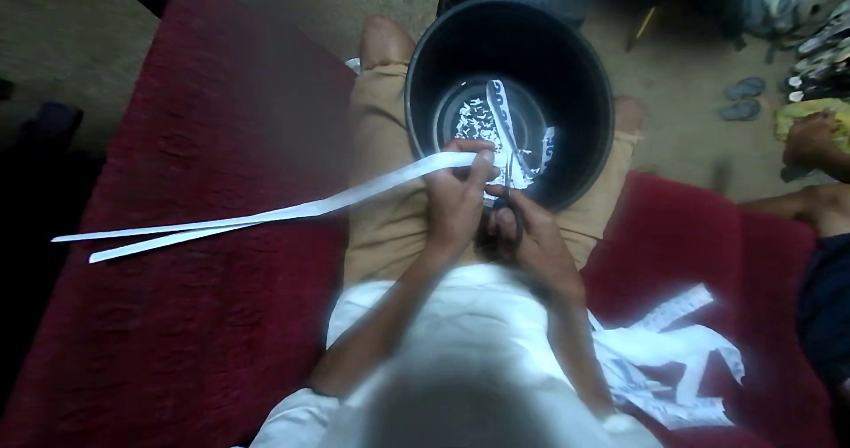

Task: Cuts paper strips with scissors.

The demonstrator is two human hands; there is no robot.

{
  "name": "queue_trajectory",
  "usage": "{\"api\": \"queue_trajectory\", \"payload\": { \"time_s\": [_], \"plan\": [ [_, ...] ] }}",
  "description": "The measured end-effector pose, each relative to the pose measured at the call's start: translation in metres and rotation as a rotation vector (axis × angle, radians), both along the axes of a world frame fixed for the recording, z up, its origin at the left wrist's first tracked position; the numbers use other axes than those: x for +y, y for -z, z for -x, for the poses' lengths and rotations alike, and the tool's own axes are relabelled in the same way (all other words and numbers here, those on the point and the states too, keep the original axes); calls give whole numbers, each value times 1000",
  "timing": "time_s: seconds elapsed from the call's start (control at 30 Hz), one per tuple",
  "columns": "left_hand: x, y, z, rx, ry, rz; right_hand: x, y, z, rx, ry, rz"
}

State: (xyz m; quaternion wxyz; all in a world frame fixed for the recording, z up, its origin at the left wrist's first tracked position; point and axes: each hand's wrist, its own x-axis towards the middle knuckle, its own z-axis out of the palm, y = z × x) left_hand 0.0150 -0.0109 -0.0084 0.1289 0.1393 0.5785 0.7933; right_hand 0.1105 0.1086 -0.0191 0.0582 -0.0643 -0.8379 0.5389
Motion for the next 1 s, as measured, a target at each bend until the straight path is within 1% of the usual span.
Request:
{"api": "queue_trajectory", "payload": {
  "time_s": [0.17, 0.33, 0.77, 1.0],
  "plan": [
    [1, -1, 0, -32, 2, -38, 1, 3, 2, 21, -46, -33],
    [2, -3, -2, -26, 8, -26, 0, 1, 4, 35, -23, -69],
    [2, -3, -2, -13, 13, -30, 1, 3, 6, 53, -27, -51],
    [3, -2, -2, -14, 22, -29, 1, 5, 6, 71, 4, -72]
  ]
}}
